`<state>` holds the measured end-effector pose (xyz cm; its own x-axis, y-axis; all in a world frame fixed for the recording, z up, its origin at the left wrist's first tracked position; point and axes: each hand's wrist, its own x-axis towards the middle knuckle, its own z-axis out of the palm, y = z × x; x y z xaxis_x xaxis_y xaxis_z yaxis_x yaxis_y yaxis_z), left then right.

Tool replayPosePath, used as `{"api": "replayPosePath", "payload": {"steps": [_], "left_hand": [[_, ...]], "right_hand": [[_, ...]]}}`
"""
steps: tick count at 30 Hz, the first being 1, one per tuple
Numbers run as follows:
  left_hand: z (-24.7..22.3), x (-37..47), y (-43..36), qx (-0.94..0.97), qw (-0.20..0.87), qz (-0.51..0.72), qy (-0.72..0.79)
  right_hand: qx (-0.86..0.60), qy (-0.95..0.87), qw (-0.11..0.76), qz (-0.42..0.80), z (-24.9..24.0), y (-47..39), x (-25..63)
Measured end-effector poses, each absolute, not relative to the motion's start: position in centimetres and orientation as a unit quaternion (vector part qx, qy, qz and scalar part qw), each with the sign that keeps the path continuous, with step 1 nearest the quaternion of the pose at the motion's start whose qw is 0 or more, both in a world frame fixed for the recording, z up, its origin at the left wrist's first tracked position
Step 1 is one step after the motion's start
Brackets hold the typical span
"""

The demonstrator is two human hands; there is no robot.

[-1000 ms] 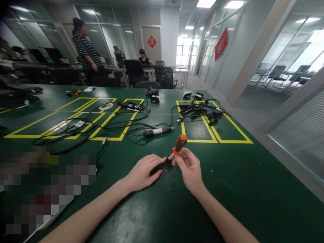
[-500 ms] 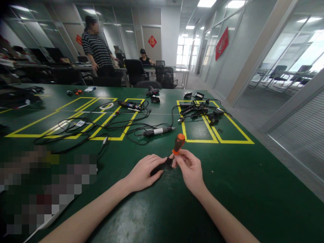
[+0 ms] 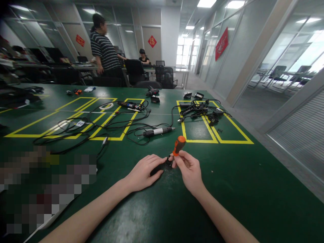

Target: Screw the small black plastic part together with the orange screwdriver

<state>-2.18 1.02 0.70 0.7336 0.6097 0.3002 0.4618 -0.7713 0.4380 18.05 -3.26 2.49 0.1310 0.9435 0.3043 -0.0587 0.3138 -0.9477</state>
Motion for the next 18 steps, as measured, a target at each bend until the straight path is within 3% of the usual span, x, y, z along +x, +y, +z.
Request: {"api": "replayPosePath", "payload": {"steps": [18], "left_hand": [[0.57,-2.13,1.06,0.916,0.162,0.216,0.296]], "right_hand": [[-0.418,-0.517,0.627,0.406,2.64,-3.42,17.97]]}}
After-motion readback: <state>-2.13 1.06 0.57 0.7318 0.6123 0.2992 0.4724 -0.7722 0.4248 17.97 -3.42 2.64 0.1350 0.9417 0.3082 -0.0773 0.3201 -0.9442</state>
